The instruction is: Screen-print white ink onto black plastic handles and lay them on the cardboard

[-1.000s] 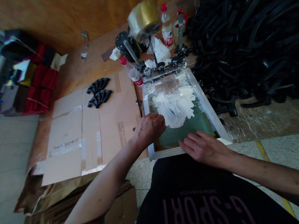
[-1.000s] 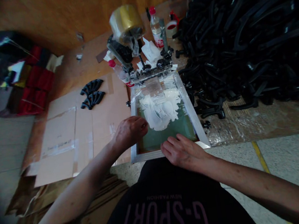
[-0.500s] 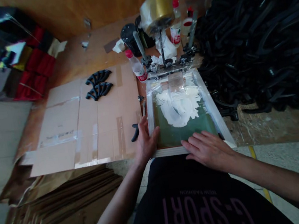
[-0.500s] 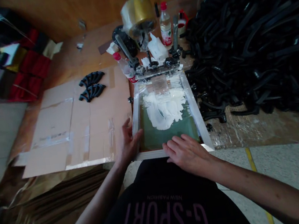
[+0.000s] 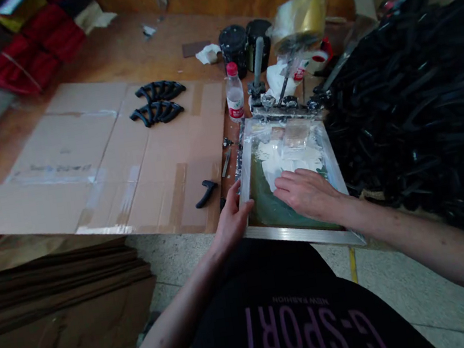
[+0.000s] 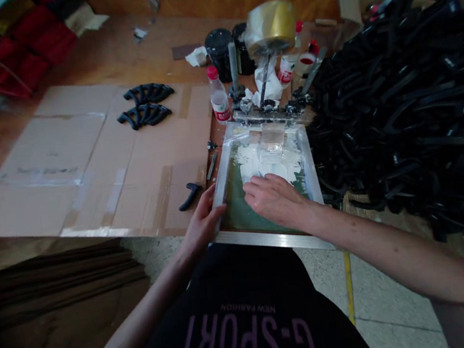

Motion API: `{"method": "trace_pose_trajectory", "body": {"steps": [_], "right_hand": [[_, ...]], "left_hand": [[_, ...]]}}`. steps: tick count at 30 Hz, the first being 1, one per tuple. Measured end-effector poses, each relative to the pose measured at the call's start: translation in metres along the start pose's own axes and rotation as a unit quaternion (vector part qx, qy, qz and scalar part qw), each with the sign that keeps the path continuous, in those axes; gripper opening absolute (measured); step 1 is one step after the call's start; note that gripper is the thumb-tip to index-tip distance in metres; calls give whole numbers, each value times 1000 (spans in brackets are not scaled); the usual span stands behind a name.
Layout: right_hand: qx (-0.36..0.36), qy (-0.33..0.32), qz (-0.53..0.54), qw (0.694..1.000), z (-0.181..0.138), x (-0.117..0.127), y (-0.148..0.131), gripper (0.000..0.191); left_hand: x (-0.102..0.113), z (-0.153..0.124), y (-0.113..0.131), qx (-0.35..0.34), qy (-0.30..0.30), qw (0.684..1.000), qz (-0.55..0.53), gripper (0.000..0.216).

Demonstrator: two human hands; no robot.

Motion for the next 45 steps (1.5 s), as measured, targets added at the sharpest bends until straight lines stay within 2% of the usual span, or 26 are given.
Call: {"method": "trace_pose_trajectory", "body": {"steps": [7, 16, 21, 35, 45], "right_hand": [[33, -67, -49, 996, 20, -6, -2, 19], [50, -145, -92, 984, 33, -1, -24, 22], [56, -140, -119, 981, 35, 0, -30, 26], [69, -164, -91, 980, 50, -11, -8, 25], [30, -200, -63, 977, 61, -12, 13, 24]], "left_hand": [[1, -2, 4, 2, -5, 1000, 3, 69], [2, -2, 2, -13, -12, 1000, 10, 68], [2, -2, 1, -12, -10, 1000, 15, 69], [3, -1, -4, -30, 13, 996, 85, 70], [2, -4, 4, -39, 8, 997, 70, 70]]}}
Point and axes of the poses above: each hand's wrist, its own z-axis towards the middle knuckle, its own x-axis out of the back of the hand, y = z × x, the point moved 5 cm from there along z, towards the middle knuckle, and after that the axes turned 11 degrees about -y, right-handed, at the moved point
